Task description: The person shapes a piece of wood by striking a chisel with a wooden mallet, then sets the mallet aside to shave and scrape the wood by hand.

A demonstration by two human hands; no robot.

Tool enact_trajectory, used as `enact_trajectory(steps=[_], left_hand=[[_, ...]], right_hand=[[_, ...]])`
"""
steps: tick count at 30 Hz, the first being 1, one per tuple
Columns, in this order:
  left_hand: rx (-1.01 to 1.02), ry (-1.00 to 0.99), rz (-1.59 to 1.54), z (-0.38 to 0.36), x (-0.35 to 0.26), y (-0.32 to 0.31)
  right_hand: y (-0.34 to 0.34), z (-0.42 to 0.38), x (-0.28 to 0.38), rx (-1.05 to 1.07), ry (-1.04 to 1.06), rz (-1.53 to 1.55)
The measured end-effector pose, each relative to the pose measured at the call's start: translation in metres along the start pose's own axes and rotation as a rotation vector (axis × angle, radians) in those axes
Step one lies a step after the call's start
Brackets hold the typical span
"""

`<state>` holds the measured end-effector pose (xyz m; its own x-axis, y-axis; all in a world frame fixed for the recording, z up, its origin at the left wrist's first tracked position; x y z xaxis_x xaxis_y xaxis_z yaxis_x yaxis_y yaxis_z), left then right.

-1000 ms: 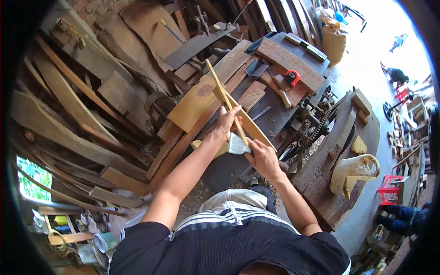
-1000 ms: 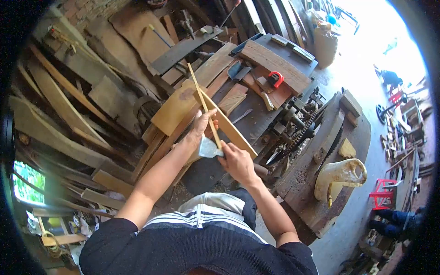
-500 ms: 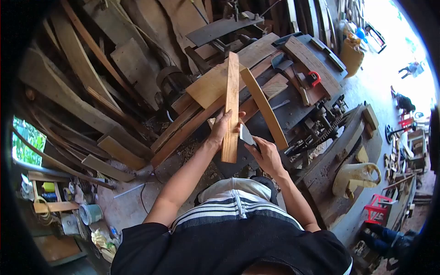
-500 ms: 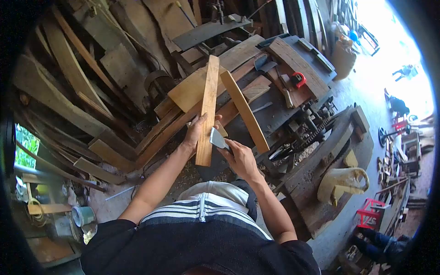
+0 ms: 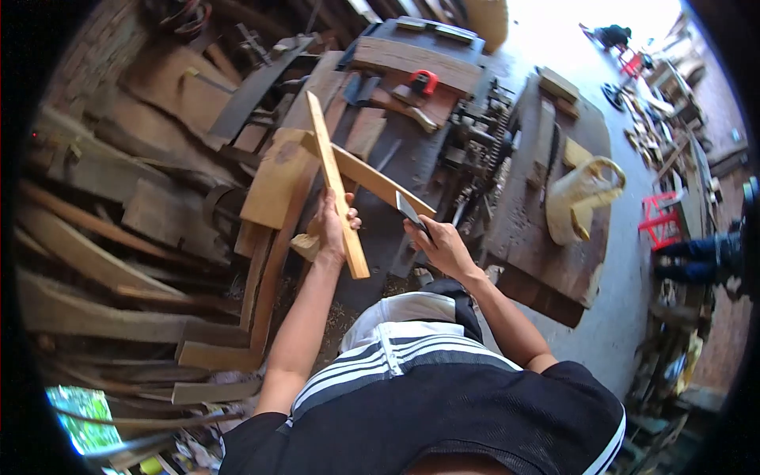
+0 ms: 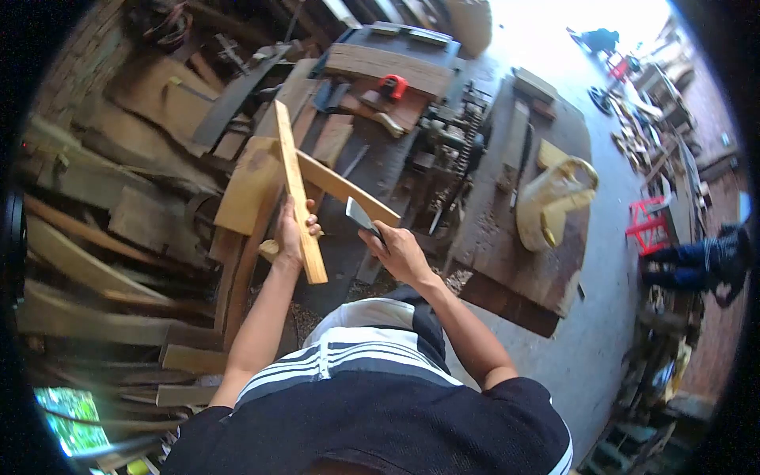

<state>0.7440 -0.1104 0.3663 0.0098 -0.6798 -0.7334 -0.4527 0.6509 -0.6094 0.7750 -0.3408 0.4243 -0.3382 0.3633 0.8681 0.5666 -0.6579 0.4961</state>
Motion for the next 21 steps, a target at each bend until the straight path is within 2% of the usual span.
enact_trajectory(steps=[2, 7, 9, 10, 11, 12, 13, 14, 16, 17, 19, 21], left_hand=[[0.011, 0.034, 0.070, 0.013, 0.004, -0.009], [-0.042, 0.032, 0.205, 0.041, 0.012, -0.027], [-0.083, 0.010, 0.464, 0.058, 0.016, -0.022], [-0.080, 0.011, 0.463, 0.071, 0.023, -0.021], [-0.117, -0.148, 0.601, 0.087, 0.022, -0.016], [-0.155, -0.308, 0.739, 0.079, 0.004, -0.039], [-0.087, -0.168, 0.618, 0.074, 0.004, -0.053], [-0.090, -0.225, 0.680, 0.098, 0.009, -0.039], [-0.005, -0.172, 0.695, 0.102, 0.001, -0.057], [0.062, -0.167, 0.759, 0.119, 0.004, -0.049], [0.073, -0.208, 1.028, 0.112, -0.004, -0.060], [0.143, -0.261, 1.205, 0.109, -0.004, -0.060]], right_hand=[[0.010, -0.004, -0.008, -0.014, -0.094, 0.131], [0.034, -0.012, -0.028, -0.121, -0.141, 0.187], [0.042, -0.012, -0.037, -0.136, -0.163, 0.205], [0.045, -0.012, -0.044, -0.145, -0.186, 0.223], [0.047, -0.011, -0.051, -0.150, -0.202, 0.268], [0.053, -0.010, -0.051, -0.150, -0.204, 0.268], [0.057, -0.010, -0.055, -0.138, -0.269, 0.296], [0.060, -0.011, -0.058, -0.124, -0.335, 0.324], [0.073, -0.011, -0.056, -0.147, -0.343, 0.349], [0.079, -0.011, -0.055, -0.102, -0.351, 0.394], [0.100, -0.021, -0.035, -0.002, -0.429, 0.549], [0.145, -0.037, 0.005, 0.028, -0.316, 0.515]])
Point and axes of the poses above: each hand's wrist, its own z-axis towards the middle knuckle, its own y-axis out of the back of the hand, x = y × z, the point moved 7 cm from there along z, towards the middle knuckle, and after that the axes turned 7 degrees about x, right-handed, at the moved point
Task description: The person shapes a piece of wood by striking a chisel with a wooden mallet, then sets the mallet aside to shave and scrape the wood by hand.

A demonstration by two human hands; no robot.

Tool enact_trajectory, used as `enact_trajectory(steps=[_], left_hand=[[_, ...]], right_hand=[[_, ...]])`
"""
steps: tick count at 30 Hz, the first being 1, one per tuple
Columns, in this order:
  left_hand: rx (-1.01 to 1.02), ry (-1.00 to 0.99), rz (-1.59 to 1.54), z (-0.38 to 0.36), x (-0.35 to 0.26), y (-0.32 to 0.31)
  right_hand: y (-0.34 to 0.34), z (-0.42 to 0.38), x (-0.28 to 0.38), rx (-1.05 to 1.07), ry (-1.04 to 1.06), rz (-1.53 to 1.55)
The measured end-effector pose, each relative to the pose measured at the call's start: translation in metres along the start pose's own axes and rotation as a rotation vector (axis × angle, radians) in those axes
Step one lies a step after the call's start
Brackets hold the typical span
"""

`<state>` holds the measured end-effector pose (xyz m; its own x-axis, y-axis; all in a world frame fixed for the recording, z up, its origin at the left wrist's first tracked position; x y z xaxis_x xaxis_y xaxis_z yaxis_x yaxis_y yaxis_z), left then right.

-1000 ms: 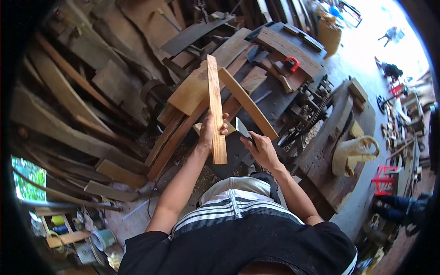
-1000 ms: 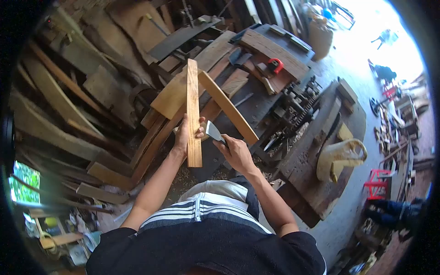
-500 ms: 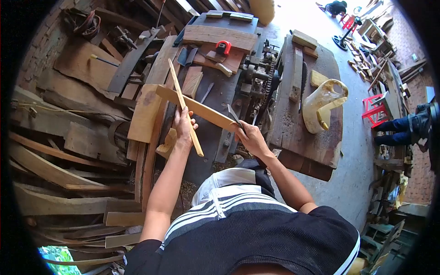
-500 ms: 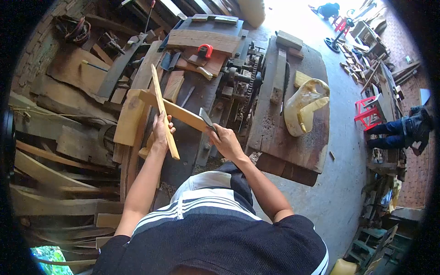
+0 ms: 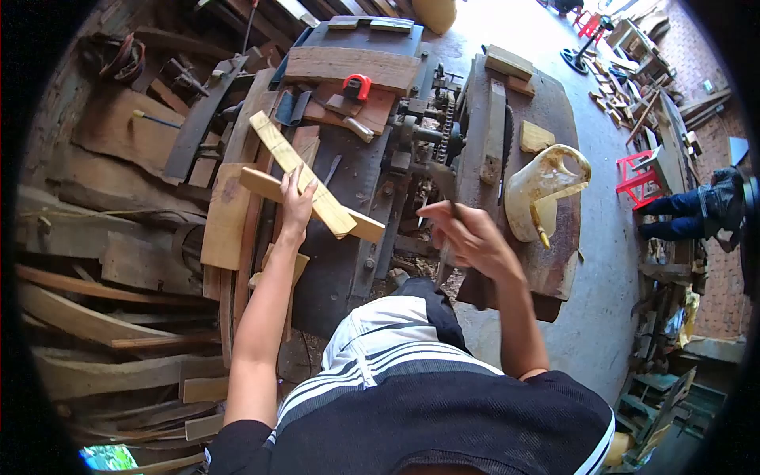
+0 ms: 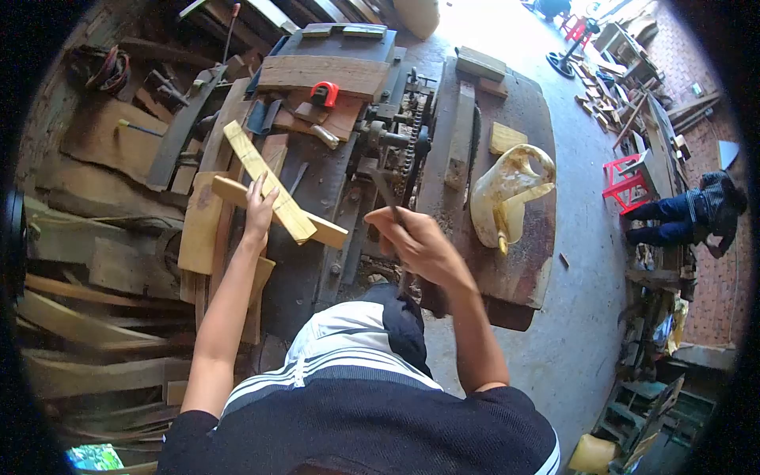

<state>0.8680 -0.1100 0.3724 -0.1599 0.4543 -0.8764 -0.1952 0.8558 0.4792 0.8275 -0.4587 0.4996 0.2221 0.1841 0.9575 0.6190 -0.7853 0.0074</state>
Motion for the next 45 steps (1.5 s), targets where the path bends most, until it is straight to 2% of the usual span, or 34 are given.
enact_trajectory(steps=[1, 3, 4, 5, 6, 7, 8, 9, 10, 11, 12, 13, 14, 15, 16, 17, 19, 21, 23, 29, 31, 32, 33, 43, 45], left_hand=[[0.031, -0.018, -0.039, -0.002, 0.000, -0.003], [0.026, -0.004, 0.131, -0.006, 0.001, -0.007], [0.031, -0.010, 0.097, -0.006, -0.001, -0.008], [0.032, -0.017, 0.065, -0.005, -0.002, -0.009], [0.054, 0.004, -0.038, 0.000, 0.004, -0.013], [0.052, 0.001, -0.041, 0.004, 0.004, -0.014], [0.037, -0.049, 0.039, 0.007, -0.001, -0.014], [0.021, -0.099, 0.119, 0.010, -0.006, -0.015], [-0.005, -0.169, 0.238, 0.011, -0.013, -0.017], [-0.013, -0.172, 0.236, 0.012, -0.017, -0.016], [0.033, -0.132, 0.459, 0.013, -0.020, -0.019], [0.079, -0.087, 0.680, 0.011, -0.019, -0.024], [0.084, -0.111, 0.769, 0.007, -0.019, -0.026], [0.075, -0.140, 0.901, 0.001, -0.023, -0.029], [0.082, -0.136, 0.924, -0.002, -0.022, -0.029], [0.089, -0.133, 0.948, -0.004, -0.023, -0.029], [0.096, -0.091, 0.943, -0.006, -0.028, -0.024], [0.088, -0.105, 0.981, -0.010, -0.029, -0.019], [0.074, -0.083, 0.966, -0.014, -0.027, -0.015], [-0.004, -0.215, 0.945, -0.040, -0.043, -0.016], [0.000, -0.222, 0.932, -0.051, -0.046, -0.015], [0.002, -0.256, 0.934, -0.057, -0.048, -0.015], [0.002, -0.290, 0.937, -0.064, -0.050, -0.015], [-0.069, -0.301, 0.765, -0.143, -0.031, 0.037], [-0.079, -0.283, 0.739, -0.159, -0.024, 0.050]], right_hand=[[0.015, -0.021, 0.028, -0.033, 0.065, -0.033], [0.061, -0.064, 0.079, -0.325, 0.186, -0.405], [0.093, -0.084, 0.084, -0.527, 0.254, -0.620], [0.138, -0.103, 0.074, -0.628, 0.216, -0.435], [0.163, -0.116, 0.088, -0.864, 0.055, -0.533], [0.199, -0.116, 0.088, -0.925, 0.290, -0.676], [0.230, -0.115, 0.084, -0.983, 0.265, -0.745], [0.267, -0.107, 0.063, -1.001, 0.131, -0.585], [0.292, -0.094, 0.050, -0.951, 0.059, -0.600], [0.344, -0.075, 0.008, -0.944, 0.111, -0.754], [0.345, -0.060, 0.000, -0.905, -0.166, -0.673], [0.383, -0.038, -0.041, -0.855, -0.087, -0.754], [0.371, -0.024, -0.043, -0.845, -0.142, -0.726], [0.377, -0.004, -0.060, -0.812, -0.140, -0.868], [0.362, 0.009, -0.055, -0.757, -0.258, -0.864], [0.377, 0.025, -0.082, -0.717, -0.190, -0.858], [0.363, 0.046, -0.077, -0.619, -0.148, -0.850], [0.361, 0.059, -0.072, -0.557, -0.152, -0.894], [0.363, 0.070, -0.073, -0.386, -0.205, -0.886], [0.344, 0.060, -0.069, -0.300, -0.149, -0.844], [0.327, 0.046, -0.062, -0.368, -0.101, -0.797], [0.332, 0.043, -0.070, -0.415, 0.124, -1.093], [0.335, 0.045, -0.070, -0.410, 0.134, -1.107], [0.388, -0.062, -0.163, -0.836, -0.294, -0.250], [0.402, -0.103, -0.162, -1.040, -0.309, -0.265]])
Point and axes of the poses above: each hand's wrist, its own z-axis towards the middle knuckle, its own y-axis out of the back of the hand, x = y × z, the point moved 7 cm from there along z, towards the middle knuckle, and after that the axes turned 7 degrees about x, right-handed, at the moved point
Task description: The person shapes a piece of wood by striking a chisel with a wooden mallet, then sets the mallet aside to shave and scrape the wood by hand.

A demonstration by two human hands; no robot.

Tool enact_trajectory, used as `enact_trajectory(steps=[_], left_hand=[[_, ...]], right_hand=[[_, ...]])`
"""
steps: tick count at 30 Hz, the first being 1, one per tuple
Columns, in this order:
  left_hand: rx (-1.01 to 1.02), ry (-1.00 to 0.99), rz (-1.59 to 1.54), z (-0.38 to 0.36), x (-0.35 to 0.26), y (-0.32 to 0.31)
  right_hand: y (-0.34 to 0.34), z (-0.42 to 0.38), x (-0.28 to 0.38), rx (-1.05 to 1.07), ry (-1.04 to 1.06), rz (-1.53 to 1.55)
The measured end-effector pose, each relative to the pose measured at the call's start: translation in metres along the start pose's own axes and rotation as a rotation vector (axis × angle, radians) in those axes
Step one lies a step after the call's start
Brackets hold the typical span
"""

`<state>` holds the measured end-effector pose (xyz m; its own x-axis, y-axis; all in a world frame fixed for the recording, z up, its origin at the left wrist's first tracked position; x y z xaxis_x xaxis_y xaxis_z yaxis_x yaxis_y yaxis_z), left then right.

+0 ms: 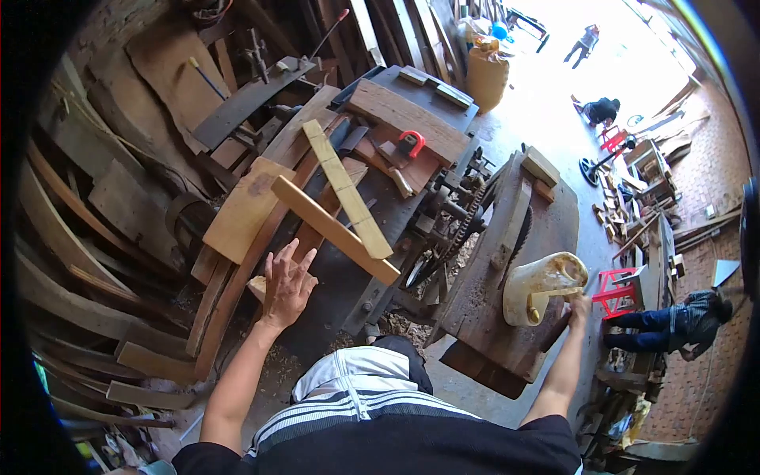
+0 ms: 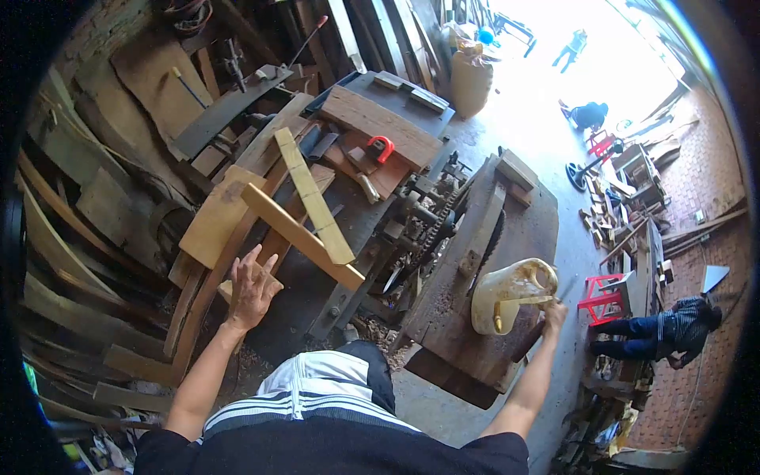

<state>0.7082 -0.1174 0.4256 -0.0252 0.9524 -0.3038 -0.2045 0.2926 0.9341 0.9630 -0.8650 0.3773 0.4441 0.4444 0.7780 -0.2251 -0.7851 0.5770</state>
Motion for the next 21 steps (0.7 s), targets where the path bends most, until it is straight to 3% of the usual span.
enact_trajectory(steps=[2, 4, 7, 9, 11, 12, 15, 16, 17, 18, 20, 21], left_hand=[[-0.027, 0.007, -0.011, -0.015, 0.008, 0.008], [-0.053, 0.025, -0.070, -0.026, 0.012, 0.016], [-0.100, -0.020, -0.171, -0.032, 0.005, 0.030], [-0.127, -0.068, -0.230, -0.028, -0.009, 0.038], [-0.087, -0.105, -0.431, -0.024, -0.023, 0.033], [-0.049, -0.137, -0.454, -0.024, -0.034, 0.035], [0.024, -0.297, -0.715, -0.024, -0.071, 0.025], [0.023, -0.289, -0.720, -0.026, -0.079, 0.024], [0.039, -0.265, -0.966, -0.029, -0.085, 0.023], [0.051, -0.240, -1.209, -0.031, -0.089, 0.021], [-0.053, -0.195, -1.369, -0.039, -0.084, 0.014], [-0.170, 0.047, -1.424, -0.044, -0.064, 0.010]], right_hand=[[0.039, 0.000, -0.017, -0.023, 0.211, 0.362], [0.081, -0.009, -0.011, -0.096, 0.205, 0.350], [0.104, -0.075, 0.051, 0.027, 0.446, 0.364], [0.073, -0.153, 0.126, 0.152, 0.464, 0.396], [0.027, -0.208, 0.173, 0.156, 0.280, 0.419], [-0.006, -0.235, 0.195, 0.282, 0.420, 0.233], [-0.131, -0.301, 0.227, 0.520, 0.559, 0.133], [-0.176, -0.330, 0.240, 0.603, 0.484, 0.113], [-0.220, -0.369, 0.264, 0.678, 0.417, -0.044], [-0.265, -0.388, 0.264, 0.851, 0.330, 0.040], [-0.342, -0.418, 0.257, 1.002, 0.502, 0.076], [-0.382, -0.422, 0.243, 0.996, 0.593, 0.024]])
Point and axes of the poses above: each hand's wrist, its own z-axis towards the middle knuckle, its own y-axis out of the back of the hand, x = y × z, the point moved 7 cm from there along z, towards the middle knuckle, and after that the axes turned 7 degrees about x, right-handed, at the moved point
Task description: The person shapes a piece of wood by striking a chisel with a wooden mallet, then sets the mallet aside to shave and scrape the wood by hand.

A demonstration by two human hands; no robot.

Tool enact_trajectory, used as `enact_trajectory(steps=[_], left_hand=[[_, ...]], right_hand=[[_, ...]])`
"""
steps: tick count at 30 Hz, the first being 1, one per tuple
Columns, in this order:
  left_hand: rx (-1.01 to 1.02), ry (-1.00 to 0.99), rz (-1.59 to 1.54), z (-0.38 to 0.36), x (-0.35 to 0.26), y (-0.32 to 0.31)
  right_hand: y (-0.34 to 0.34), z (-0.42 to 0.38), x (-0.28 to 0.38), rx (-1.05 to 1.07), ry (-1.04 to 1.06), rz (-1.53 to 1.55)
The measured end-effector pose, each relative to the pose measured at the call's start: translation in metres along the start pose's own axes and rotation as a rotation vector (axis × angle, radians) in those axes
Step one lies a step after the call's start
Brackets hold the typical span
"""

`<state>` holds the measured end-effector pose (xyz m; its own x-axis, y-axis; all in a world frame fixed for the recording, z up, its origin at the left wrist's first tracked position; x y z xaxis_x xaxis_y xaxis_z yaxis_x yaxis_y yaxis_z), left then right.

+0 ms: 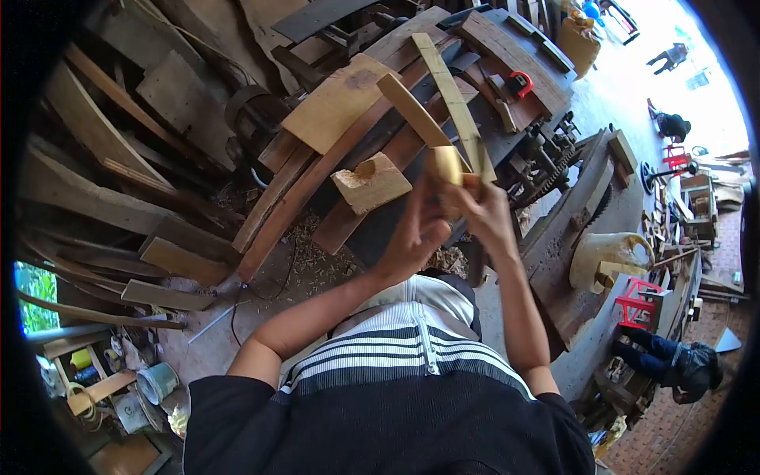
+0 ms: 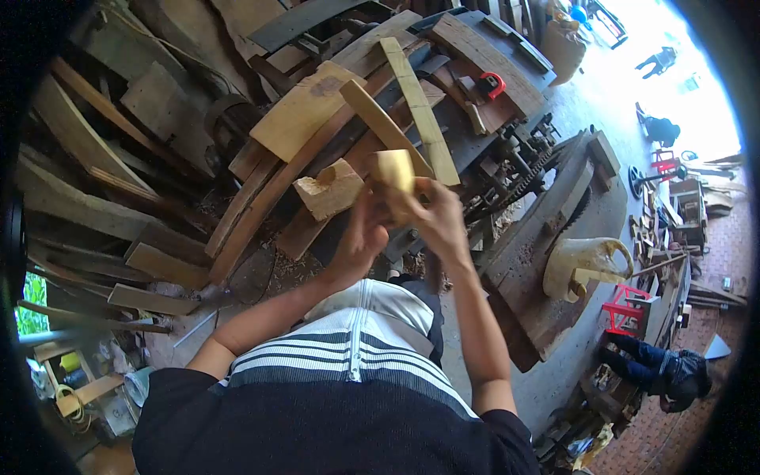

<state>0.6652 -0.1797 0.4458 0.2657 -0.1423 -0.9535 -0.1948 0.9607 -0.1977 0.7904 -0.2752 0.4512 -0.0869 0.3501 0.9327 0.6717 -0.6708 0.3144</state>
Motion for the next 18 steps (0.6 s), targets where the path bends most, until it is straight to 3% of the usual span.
enact_trajectory(steps=[1, 3, 5, 7, 9, 11, 13, 15, 17, 18], left_hand=[[-0.230, 0.104, -0.039, -0.006, 0.009, 0.019], [-0.413, 0.148, -0.170, -0.015, 0.032, 0.057], [-0.524, 0.261, 0.131, -0.030, 0.056, 0.101], [-0.595, 0.296, -0.131, -0.030, 0.057, 0.119], [-0.597, 0.351, -0.171, -0.031, 0.067, 0.133], [-0.444, 0.237, 0.083, -0.020, 0.068, 0.140], [-0.436, 0.333, 0.236, -0.027, 0.076, 0.148], [-0.385, 0.363, 0.879, -0.025, 0.053, 0.145], [-0.362, 0.396, 0.718, -0.030, 0.049, 0.140], [-0.374, 0.323, 0.979, -0.028, 0.037, 0.138]], right_hand=[[-0.026, 0.017, -0.014, 0.018, 0.052, -0.082], [-0.068, 0.032, -0.013, 0.088, 0.107, -0.189], [-0.094, 0.035, -0.004, 0.188, 0.131, -0.245], [-0.106, 0.039, -0.013, 0.243, 0.138, -0.299], [-0.108, 0.044, -0.025, 0.247, 0.216, -0.324], [-0.100, 0.044, -0.028, 0.186, 0.257, -0.334], [-0.087, 0.042, -0.030, 0.133, 0.248, -0.361], [-0.076, 0.043, -0.040, 0.107, 0.209, -0.346], [-0.065, 0.046, -0.056, 0.070, 0.166, -0.330], [-0.063, 0.049, -0.067, 0.084, 0.161, -0.296]])
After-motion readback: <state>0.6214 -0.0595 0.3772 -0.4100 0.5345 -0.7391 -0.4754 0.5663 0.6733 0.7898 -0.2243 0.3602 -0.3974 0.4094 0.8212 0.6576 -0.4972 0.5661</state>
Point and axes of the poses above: each hand's wrist, its own z-axis towards the middle knuckle, its own y-axis out of the back of the hand, x = y × z, the point moved 7 cm from there along z, towards the middle knuckle, and after that the axes turned 7 degrees about x, right-handed, at the moved point
